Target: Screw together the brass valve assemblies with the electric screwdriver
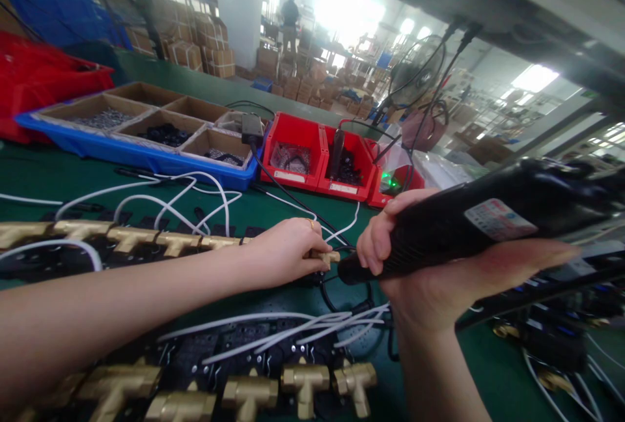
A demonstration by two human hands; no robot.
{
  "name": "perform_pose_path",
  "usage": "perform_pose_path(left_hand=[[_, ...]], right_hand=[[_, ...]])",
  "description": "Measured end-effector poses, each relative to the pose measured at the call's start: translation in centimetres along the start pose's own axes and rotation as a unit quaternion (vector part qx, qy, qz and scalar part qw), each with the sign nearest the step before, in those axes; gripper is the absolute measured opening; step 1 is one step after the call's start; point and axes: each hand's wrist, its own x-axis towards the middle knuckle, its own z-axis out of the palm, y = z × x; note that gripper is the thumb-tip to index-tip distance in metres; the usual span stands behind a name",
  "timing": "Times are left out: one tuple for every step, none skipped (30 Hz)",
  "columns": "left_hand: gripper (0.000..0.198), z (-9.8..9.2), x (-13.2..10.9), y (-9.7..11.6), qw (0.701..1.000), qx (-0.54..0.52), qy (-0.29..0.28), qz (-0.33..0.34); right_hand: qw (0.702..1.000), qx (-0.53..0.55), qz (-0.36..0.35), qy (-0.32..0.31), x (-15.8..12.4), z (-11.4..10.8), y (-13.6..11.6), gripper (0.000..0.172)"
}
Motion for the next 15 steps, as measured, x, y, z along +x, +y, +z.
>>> perform_pose_path(left_hand=[[0.007, 0.11, 0.05, -0.08, 1.0, -0.002, 0.001, -0.001], [0.006, 0.22, 0.08, -0.15, 1.0, -0.004, 0.004, -0.004], [0.005, 0.31, 0.09, -0.21, 1.0, -0.007, 0.009, -0.005], [0.005, 0.37, 0.1, -0.26, 1.0, -0.011, 0.012, -0.005], [0.004, 0.41, 0.1, -0.29, 1.0, -0.014, 0.016, -0.006], [0.004, 0.41, 0.1, -0.3, 1.0, -0.018, 0.018, -0.006], [0.004, 0.39, 0.09, -0.29, 1.0, -0.021, 0.019, -0.006], [0.003, 0.35, 0.09, -0.26, 1.0, -0.024, 0.019, -0.005], [0.004, 0.3, 0.08, -0.23, 0.999, -0.026, 0.017, -0.006], [0.004, 0.24, 0.06, -0.2, 0.999, -0.027, 0.016, -0.007], [0.004, 0.19, 0.03, -0.17, 1.0, -0.025, 0.014, -0.008], [0.004, 0.15, -0.01, -0.15, 1.0, -0.023, 0.013, -0.009], [0.004, 0.14, -0.05, -0.16, 1.0, -0.022, 0.012, -0.008], [0.005, 0.16, -0.09, -0.19, 1.0, -0.022, 0.013, -0.005], [0.006, 0.2, -0.13, -0.24, 1.0, -0.022, 0.016, -0.002]], right_hand=[[1.0, 0.003, -0.002, 0.0, 0.0, -0.06, 0.01, 0.064], [1.0, 0.005, -0.002, 0.0, 0.0, -0.12, 0.02, 0.063], [1.0, 0.007, -0.001, -0.001, 0.0, -0.17, 0.03, 0.063], [1.0, 0.007, -0.001, -0.003, 0.0, -0.21, 0.05, 0.064], [1.0, 0.007, 0.0, -0.005, 0.01, -0.24, 0.08, 0.064], [1.0, 0.006, 0.0, -0.005, 0.01, -0.25, 0.11, 0.064], [1.0, 0.005, 0.0, -0.006, 0.03, -0.25, 0.14, 0.065], [1.0, 0.002, 0.002, -0.005, 0.05, -0.23, 0.17, 0.066], [1.0, 0.0, 0.003, -0.005, 0.08, -0.2, 0.2, 0.066], [1.0, -0.003, 0.005, -0.004, 0.13, -0.16, 0.22, 0.067], [1.0, -0.005, 0.005, -0.004, 0.17, -0.1, 0.23, 0.067], [1.0, -0.009, 0.005, -0.004, 0.22, -0.03, 0.22, 0.066], [1.0, -0.013, 0.003, -0.004, 0.25, 0.03, 0.2, 0.066], [1.0, -0.017, 0.0, -0.004, 0.26, 0.1, 0.16, 0.065], [1.0, -0.021, -0.002, -0.004, 0.24, 0.15, 0.11, 0.065]])
